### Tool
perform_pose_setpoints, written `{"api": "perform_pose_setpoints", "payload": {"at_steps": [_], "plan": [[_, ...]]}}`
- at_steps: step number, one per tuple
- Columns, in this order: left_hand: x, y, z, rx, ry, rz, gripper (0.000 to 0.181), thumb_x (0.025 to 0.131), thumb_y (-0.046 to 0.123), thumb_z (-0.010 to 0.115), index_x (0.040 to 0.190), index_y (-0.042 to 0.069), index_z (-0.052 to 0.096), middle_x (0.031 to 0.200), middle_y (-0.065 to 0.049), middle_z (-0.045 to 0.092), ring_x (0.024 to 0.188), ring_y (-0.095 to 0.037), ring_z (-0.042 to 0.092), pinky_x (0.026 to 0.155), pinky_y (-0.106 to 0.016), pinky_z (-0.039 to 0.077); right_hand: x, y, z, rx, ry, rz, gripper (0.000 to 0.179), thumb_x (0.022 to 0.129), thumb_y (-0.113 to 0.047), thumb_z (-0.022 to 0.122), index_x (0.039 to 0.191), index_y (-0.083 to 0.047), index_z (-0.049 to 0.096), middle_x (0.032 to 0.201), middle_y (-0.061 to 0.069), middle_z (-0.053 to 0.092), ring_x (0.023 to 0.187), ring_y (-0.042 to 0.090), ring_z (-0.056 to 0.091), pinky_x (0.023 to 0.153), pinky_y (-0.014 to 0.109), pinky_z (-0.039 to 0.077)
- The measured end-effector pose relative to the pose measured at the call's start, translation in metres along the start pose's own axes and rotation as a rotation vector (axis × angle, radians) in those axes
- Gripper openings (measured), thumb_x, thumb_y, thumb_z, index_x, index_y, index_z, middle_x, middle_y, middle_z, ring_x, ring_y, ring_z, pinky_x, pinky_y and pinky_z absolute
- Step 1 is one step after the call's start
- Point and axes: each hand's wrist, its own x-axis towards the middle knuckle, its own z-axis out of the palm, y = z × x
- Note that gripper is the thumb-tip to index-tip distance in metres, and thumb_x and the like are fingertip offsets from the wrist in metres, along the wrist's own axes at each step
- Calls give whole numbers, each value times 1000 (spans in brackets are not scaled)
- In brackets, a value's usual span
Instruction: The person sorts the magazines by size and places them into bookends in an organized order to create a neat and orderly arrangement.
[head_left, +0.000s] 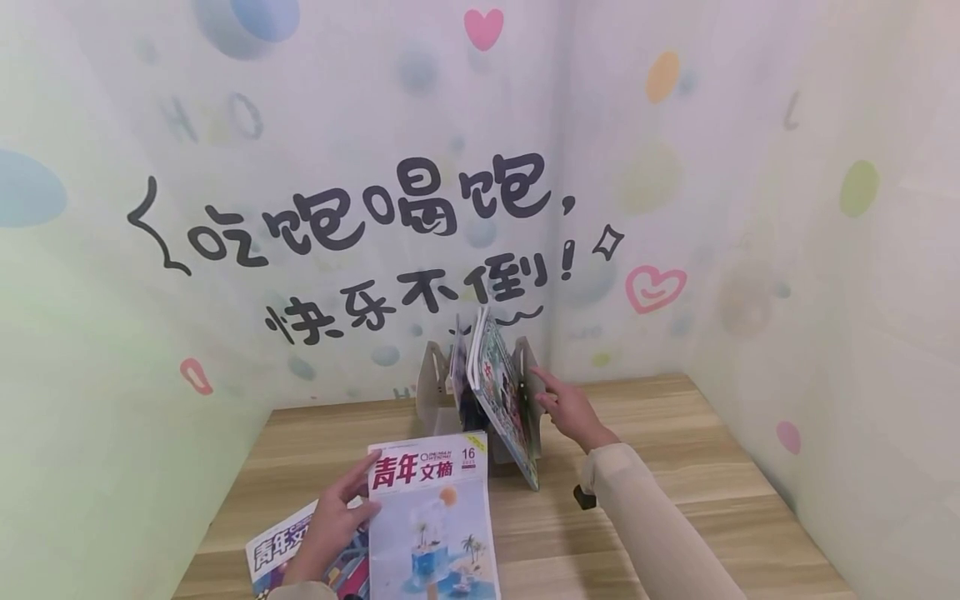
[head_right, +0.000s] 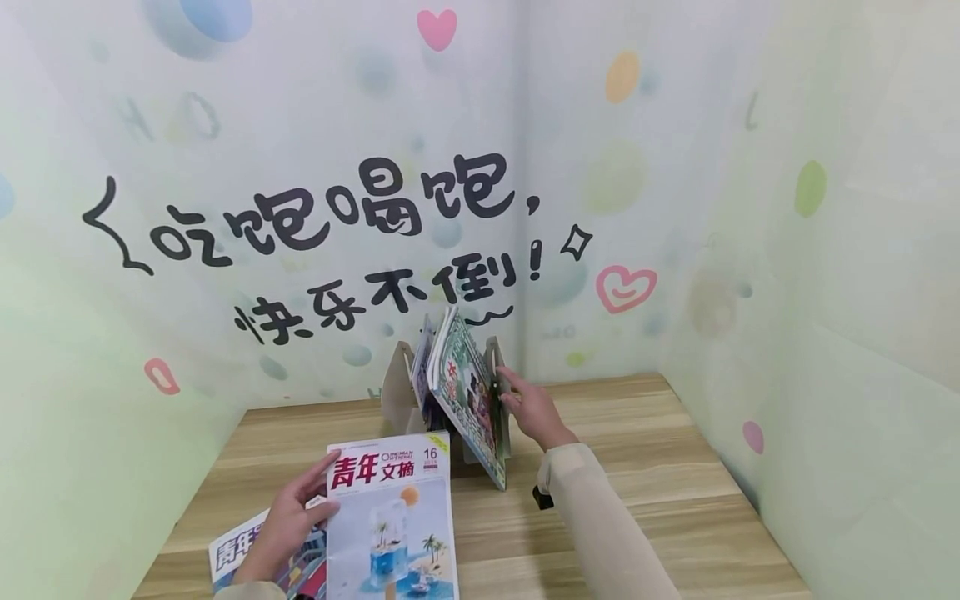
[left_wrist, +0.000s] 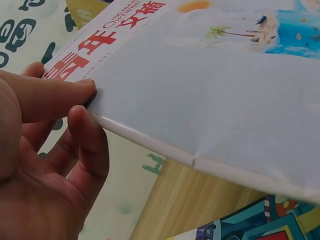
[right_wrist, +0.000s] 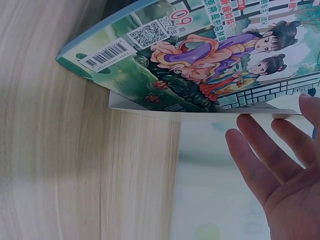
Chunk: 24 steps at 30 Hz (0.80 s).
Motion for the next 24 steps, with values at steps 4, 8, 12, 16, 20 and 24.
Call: {"api": "perform_pose_setpoints", "payload": {"at_steps": [4,8,12,16,20,24], "plan": [[0,4,2,34,13,5,72,84,-4,68,142,34,51,125,-18,62,99,-27,58,65,-32,55,0,0,1,1,-2,-2,53,99,-12,57,149,-18,41,127,26,57,85,25,65,66,35,56],[0,7,3,37,16,14,72,85,-2,68,143,36,49,125,-17,62,97,-27,60,65,-31,56,0,0,1,12,-5,5,54,99,-11,57,149,-18,40,129,26,56,92,28,65,67,37,57],[-2,11,4,2,11,21,72,85,-1,69,144,36,48,123,-17,63,91,-25,62,63,-32,56,-1,0,0,20,-9,14,54,99,-12,57,149,-18,40,130,26,55,89,27,65,66,36,56],[-5,14,6,-27,7,46,72,85,-1,69,145,32,48,121,-17,64,90,-26,63,64,-32,56,-1,-1,-1,23,-16,16,53,99,-13,57,149,-18,40,130,27,54,84,27,64,64,34,55],[-6,16,6,-38,2,67,74,83,-4,69,144,32,48,120,-15,65,94,-29,61,64,-33,56,-1,0,0,31,-17,14,53,99,-13,57,149,-18,41,128,26,55,86,30,64,64,35,56],[-7,17,5,-65,-18,94,78,82,-10,63,146,31,46,122,-14,64,96,-28,59,64,-33,57,0,0,0,36,-16,13,53,99,-12,57,149,-18,41,128,26,56,88,30,64,66,36,56]]}}
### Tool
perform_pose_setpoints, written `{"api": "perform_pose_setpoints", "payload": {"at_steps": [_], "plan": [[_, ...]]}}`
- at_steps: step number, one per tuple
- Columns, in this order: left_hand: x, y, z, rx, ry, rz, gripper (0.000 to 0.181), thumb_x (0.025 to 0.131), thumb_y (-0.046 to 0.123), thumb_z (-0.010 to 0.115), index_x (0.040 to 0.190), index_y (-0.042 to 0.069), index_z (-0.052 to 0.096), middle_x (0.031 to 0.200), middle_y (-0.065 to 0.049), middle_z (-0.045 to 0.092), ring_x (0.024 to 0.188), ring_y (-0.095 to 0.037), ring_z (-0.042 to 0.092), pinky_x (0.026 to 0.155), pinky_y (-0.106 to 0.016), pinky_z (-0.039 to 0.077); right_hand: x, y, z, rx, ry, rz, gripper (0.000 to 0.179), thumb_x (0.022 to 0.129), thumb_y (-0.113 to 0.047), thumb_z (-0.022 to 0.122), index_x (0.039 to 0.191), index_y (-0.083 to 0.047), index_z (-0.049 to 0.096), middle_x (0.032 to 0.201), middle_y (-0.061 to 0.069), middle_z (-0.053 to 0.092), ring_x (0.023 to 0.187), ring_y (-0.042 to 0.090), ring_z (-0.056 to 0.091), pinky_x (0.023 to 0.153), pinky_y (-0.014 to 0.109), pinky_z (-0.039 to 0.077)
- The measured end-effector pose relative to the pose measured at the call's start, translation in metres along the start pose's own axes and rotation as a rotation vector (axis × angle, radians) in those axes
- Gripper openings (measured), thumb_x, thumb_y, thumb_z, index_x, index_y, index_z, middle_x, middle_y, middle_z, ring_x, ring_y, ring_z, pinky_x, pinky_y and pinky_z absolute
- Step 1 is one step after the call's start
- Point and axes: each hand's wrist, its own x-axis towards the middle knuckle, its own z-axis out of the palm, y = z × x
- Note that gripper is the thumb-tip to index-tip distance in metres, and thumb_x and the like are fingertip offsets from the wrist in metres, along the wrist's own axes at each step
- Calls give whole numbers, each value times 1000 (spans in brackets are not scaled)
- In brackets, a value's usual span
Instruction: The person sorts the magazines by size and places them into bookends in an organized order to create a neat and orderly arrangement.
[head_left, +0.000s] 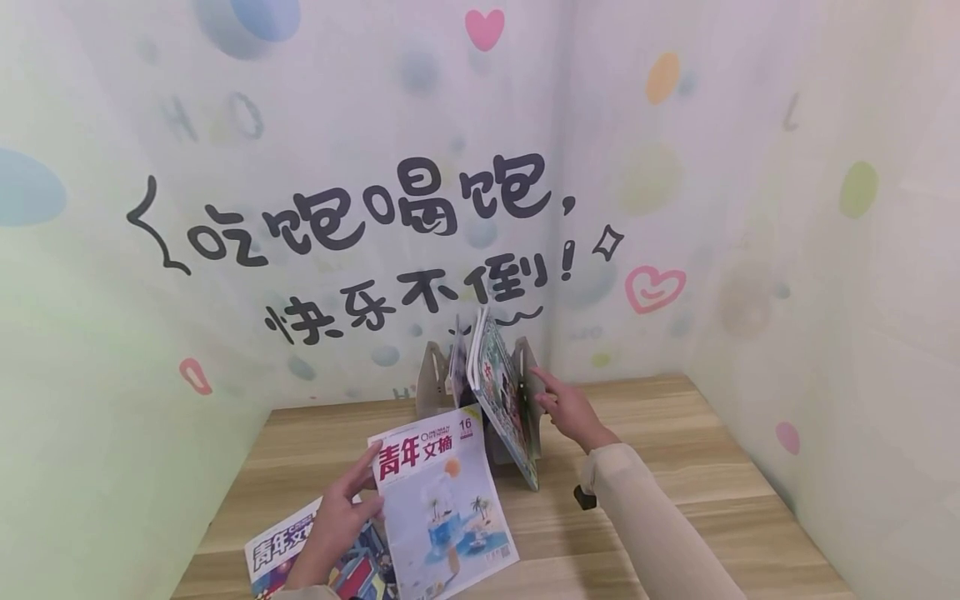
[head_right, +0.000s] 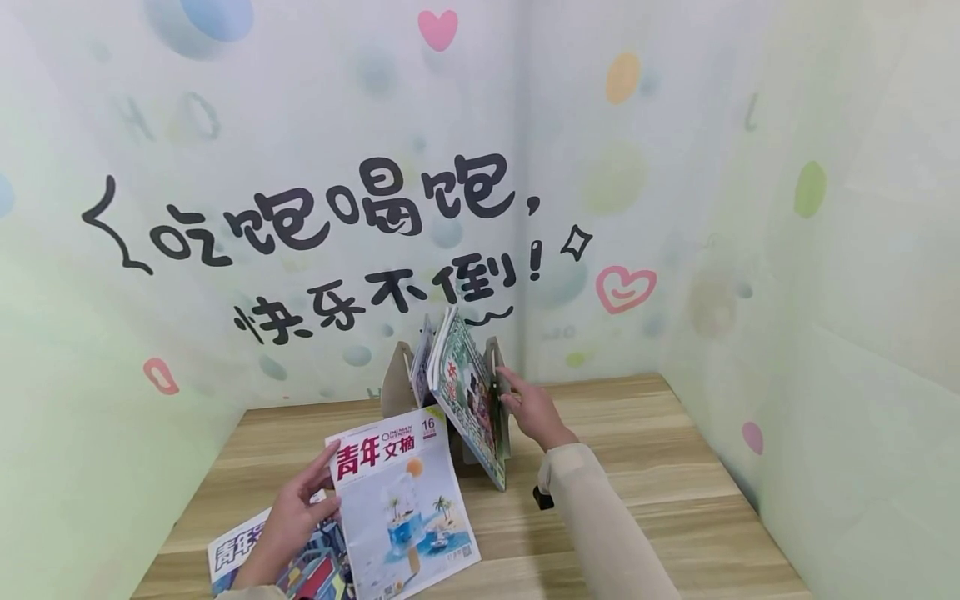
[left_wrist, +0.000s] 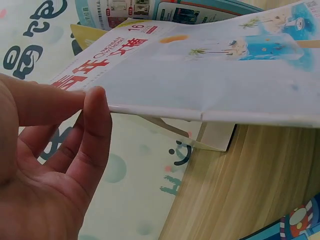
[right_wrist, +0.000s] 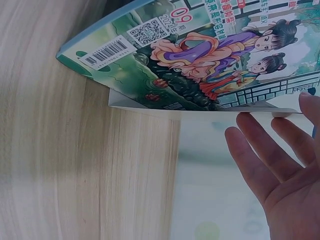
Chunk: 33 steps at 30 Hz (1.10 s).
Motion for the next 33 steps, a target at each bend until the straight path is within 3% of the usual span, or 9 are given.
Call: {"api": "perform_pose_setpoints", "payload": {"at_steps": [10,18,25,33], "plan": [[-4,9,2,-2,-25,59,80,82,-10,61,148,31,43,125,-13,63,97,-27,61,64,-33,58,1,1,0,4,3,2,54,99,-12,57,150,-18,40,129,25,55,87,28,64,66,36,56],[-5,20,7,23,-22,39,85,79,-10,64,147,37,42,122,-12,65,92,-25,64,65,-33,58,0,0,0,-8,10,-6,53,99,-12,57,149,-18,41,122,22,58,76,20,62,62,33,55],[-5,27,10,81,-13,39,85,83,-9,64,148,40,38,122,-14,64,86,-25,67,68,-34,58,-1,0,0,-9,9,0,53,100,-13,56,150,-20,40,126,23,57,81,24,64,64,35,56],[-5,33,12,163,-5,104,84,86,-9,65,149,39,37,129,-15,61,95,-25,65,68,-29,58,0,1,1,0,2,19,53,100,-14,56,150,-23,39,134,25,53,92,31,66,69,39,57]]}}
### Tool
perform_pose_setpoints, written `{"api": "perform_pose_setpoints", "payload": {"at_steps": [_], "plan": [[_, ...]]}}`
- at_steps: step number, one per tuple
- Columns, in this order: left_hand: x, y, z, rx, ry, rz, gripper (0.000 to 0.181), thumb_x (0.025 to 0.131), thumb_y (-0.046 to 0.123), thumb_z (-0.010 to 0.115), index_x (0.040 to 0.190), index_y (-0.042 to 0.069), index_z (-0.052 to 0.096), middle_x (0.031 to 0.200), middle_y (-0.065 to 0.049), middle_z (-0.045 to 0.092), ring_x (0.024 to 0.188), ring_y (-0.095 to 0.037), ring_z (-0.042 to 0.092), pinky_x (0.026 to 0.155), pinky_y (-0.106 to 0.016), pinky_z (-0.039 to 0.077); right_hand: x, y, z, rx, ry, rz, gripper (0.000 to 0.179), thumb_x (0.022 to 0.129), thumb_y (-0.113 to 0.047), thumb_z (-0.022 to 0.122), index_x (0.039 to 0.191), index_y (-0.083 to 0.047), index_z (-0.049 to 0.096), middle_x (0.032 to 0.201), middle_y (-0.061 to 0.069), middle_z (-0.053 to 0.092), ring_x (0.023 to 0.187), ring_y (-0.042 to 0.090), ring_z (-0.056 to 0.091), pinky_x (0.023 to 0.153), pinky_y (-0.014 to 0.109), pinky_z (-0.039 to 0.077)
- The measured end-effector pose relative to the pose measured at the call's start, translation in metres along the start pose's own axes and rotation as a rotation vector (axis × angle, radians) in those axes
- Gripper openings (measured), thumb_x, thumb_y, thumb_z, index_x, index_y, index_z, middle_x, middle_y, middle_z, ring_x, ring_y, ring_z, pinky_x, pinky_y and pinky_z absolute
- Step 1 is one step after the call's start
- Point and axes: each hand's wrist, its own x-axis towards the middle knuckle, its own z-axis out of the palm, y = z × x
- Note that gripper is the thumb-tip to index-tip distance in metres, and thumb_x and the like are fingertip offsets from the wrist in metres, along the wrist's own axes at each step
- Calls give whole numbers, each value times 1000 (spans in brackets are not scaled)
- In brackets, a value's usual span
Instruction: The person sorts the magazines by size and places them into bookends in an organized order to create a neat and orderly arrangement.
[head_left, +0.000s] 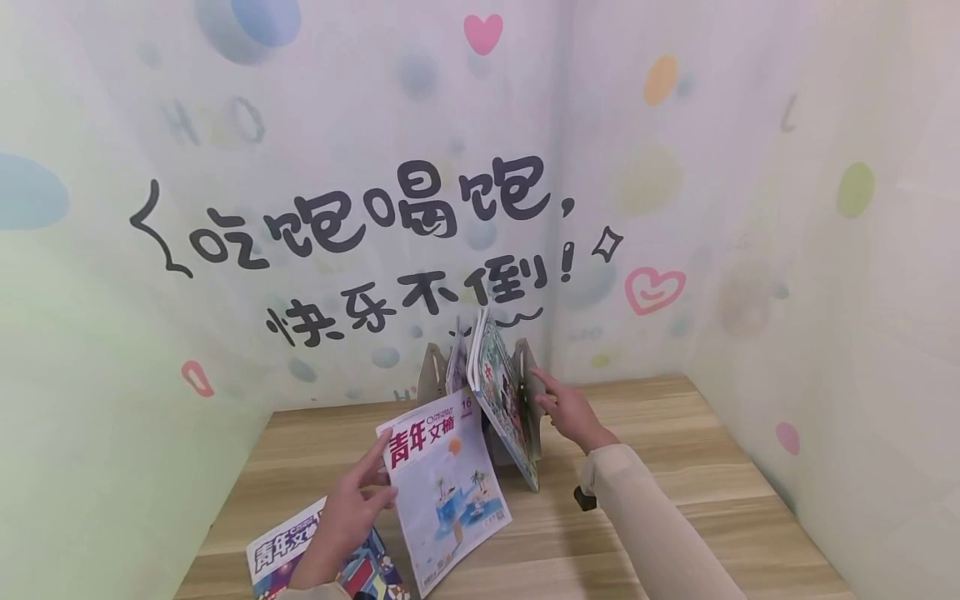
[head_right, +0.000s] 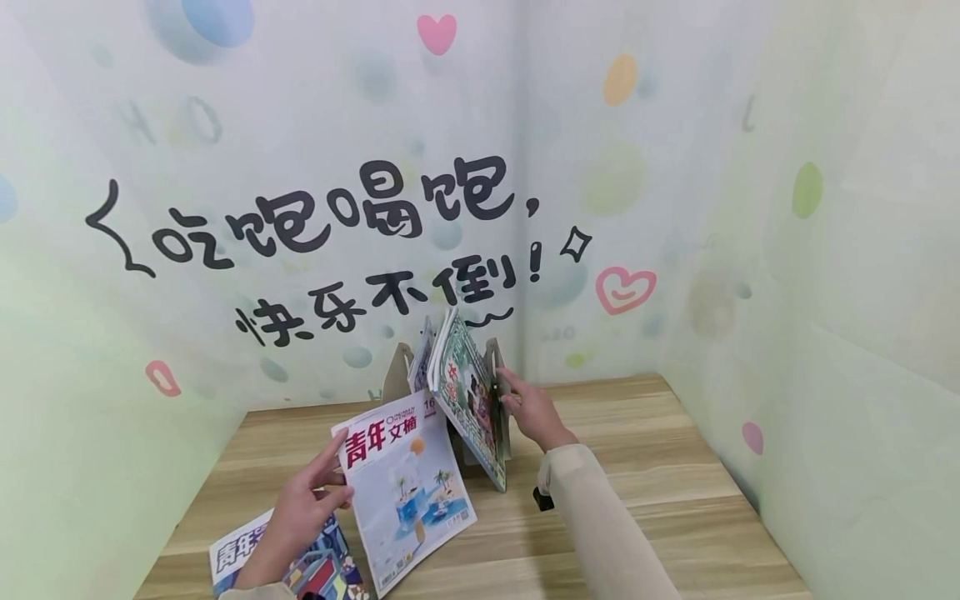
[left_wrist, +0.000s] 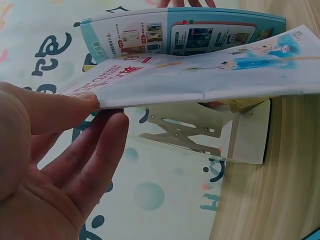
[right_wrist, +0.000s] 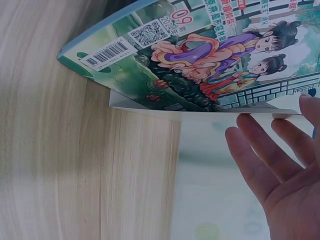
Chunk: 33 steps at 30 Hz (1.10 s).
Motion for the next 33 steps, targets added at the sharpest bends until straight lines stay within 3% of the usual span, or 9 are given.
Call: {"api": "perform_pose_setpoints", "payload": {"at_steps": [5,10,16,23,28,33], "plan": [[-2,8,-1,78,3,25,83,87,-6,66,151,37,35,138,-17,54,89,-21,69,68,-28,57,0,0,1,-15,11,-18,53,99,-13,57,149,-22,41,133,25,54,92,28,66,68,39,57],[-5,21,-1,166,20,8,83,88,0,68,151,41,32,139,-13,53,82,-15,69,67,-28,56,1,0,1,-24,18,-27,53,99,-13,57,148,-24,42,128,23,57,85,25,66,66,36,57],[-7,34,0,253,50,38,83,88,6,70,152,39,30,140,-12,53,78,-13,69,60,-27,53,2,1,1,-28,19,-40,53,99,-12,58,148,-22,42,125,24,58,81,24,66,64,35,56],[-7,38,6,227,105,131,80,87,3,71,152,31,35,134,-14,57,73,-12,69,60,-25,53,1,2,-1,-5,-2,-19,53,100,-13,56,149,-23,40,131,25,55,78,24,64,64,35,55],[-6,38,12,212,151,171,80,85,1,72,151,30,37,133,-15,57,71,-12,69,53,-24,51,0,2,-1,12,-7,-7,54,99,-12,56,150,-22,40,132,25,54,75,20,62,62,34,54],[-2,38,16,244,201,218,80,85,0,72,151,28,37,130,-16,59,69,-11,69,49,-24,49,0,0,-1,1,0,-16,53,99,-12,57,149,-22,41,120,21,58,67,18,60,57,31,52]]}}
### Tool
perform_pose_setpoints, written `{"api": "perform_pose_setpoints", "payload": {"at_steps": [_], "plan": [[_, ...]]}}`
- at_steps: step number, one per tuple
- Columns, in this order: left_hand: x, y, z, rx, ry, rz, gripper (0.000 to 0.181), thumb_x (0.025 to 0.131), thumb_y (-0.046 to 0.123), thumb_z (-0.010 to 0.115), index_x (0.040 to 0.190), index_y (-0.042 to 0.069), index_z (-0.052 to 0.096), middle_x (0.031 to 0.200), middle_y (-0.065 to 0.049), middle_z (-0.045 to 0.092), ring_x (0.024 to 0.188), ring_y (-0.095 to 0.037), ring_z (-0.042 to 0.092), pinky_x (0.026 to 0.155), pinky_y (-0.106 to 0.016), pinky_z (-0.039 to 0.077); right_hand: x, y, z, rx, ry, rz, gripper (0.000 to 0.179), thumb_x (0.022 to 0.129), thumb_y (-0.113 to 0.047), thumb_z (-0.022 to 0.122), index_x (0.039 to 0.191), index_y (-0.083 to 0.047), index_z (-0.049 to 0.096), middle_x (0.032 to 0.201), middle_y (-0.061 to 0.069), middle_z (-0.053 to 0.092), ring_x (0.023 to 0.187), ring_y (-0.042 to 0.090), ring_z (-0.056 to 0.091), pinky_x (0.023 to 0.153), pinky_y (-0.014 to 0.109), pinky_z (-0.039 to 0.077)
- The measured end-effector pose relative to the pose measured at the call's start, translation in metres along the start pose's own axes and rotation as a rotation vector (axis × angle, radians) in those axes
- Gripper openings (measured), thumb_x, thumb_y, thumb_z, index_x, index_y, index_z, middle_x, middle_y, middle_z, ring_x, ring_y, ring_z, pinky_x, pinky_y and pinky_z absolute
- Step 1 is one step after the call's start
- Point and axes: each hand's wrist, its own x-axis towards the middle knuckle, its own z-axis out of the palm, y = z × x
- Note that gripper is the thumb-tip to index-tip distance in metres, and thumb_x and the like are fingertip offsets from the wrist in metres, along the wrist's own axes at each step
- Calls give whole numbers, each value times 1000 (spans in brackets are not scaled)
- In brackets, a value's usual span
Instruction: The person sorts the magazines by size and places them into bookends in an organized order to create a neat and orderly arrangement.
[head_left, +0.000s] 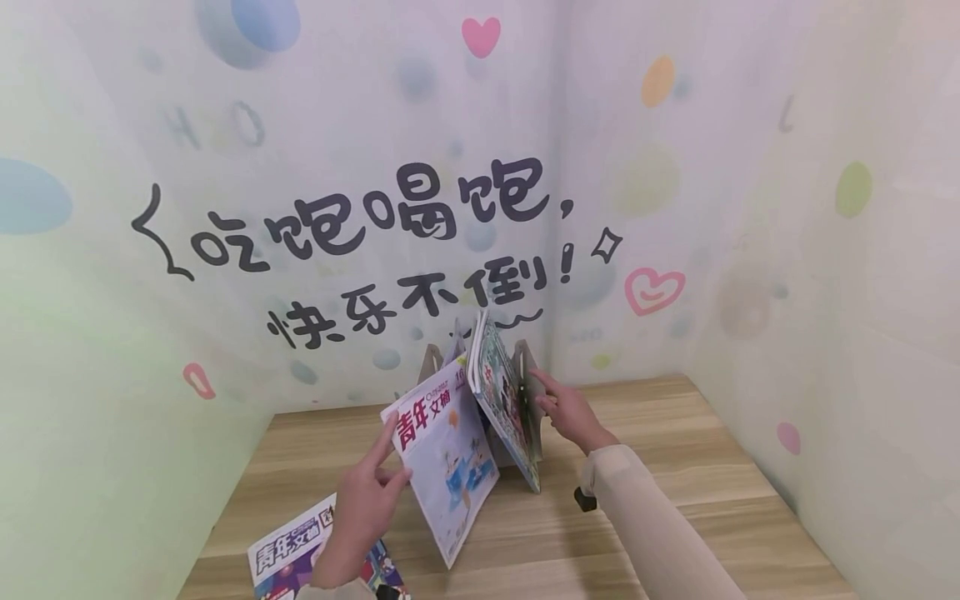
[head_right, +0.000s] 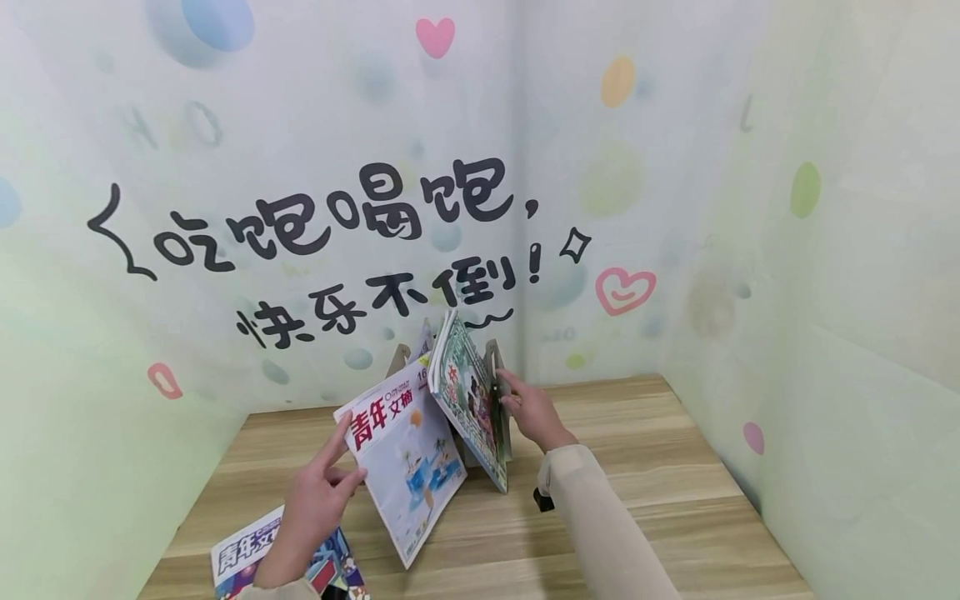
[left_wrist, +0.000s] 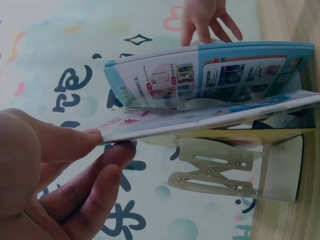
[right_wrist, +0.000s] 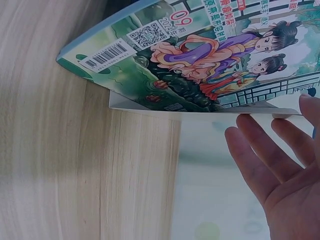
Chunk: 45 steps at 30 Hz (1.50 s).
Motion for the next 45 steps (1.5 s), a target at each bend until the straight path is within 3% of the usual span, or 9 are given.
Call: {"api": "perform_pose_setpoints", "payload": {"at_steps": [3,9,12,18,21,23,32,39,45], "plan": [[2,2,3,26,35,15,80,84,1,73,151,28,37,129,-16,60,68,-12,68,48,-23,48,0,-1,0,-22,7,-22,52,99,-11,56,149,-20,42,115,20,60,67,21,61,56,31,51],[6,7,9,46,97,51,83,82,2,75,151,26,37,129,-15,60,65,-12,67,45,-22,46,-1,-2,-1,-77,27,-69,52,99,-10,57,148,-16,42,118,23,61,79,23,66,68,37,53],[9,9,13,54,125,80,83,81,2,75,151,26,38,120,-13,66,62,-10,65,45,-22,46,-2,-2,0,-78,27,-70,52,99,-11,57,148,-16,42,117,22,62,78,23,66,69,38,53],[14,15,20,69,158,62,82,82,3,75,150,27,39,84,-10,72,56,-7,59,43,-23,44,-1,-3,0,-57,25,-46,52,99,-10,56,148,-17,43,116,20,62,73,21,64,61,33,52],[17,18,23,102,161,49,82,82,4,74,151,28,37,62,-1,63,52,-6,54,41,-24,41,0,-3,0,-62,27,-46,52,99,-10,56,148,-17,42,117,20,61,74,21,64,62,33,52],[19,20,25,123,169,58,81,82,4,74,151,27,38,55,2,56,49,-6,51,41,-24,39,0,-3,0,-67,29,-49,52,99,-10,56,148,-17,42,118,21,61,77,21,65,65,34,52],[26,20,39,160,203,92,83,81,3,75,151,25,38,51,7,39,43,-4,42,38,-24,35,0,-1,0,-57,21,-51,52,99,-10,56,149,-16,41,124,25,59,85,24,66,69,38,53],[32,16,51,190,232,132,84,80,1,77,151,24,38,55,6,42,46,-5,44,42,-23,38,0,-2,1,-52,20,-28,52,99,-11,55,149,-18,41,124,22,60,85,25,67,66,36,52],[36,15,57,231,266,182,83,78,0,77,150,21,41,53,7,37,43,-6,32,40,-24,31,0,-3,1,-62,22,-24,52,99,-11,56,149,-18,41,124,22,60,85,24,67,66,36,52]]}}
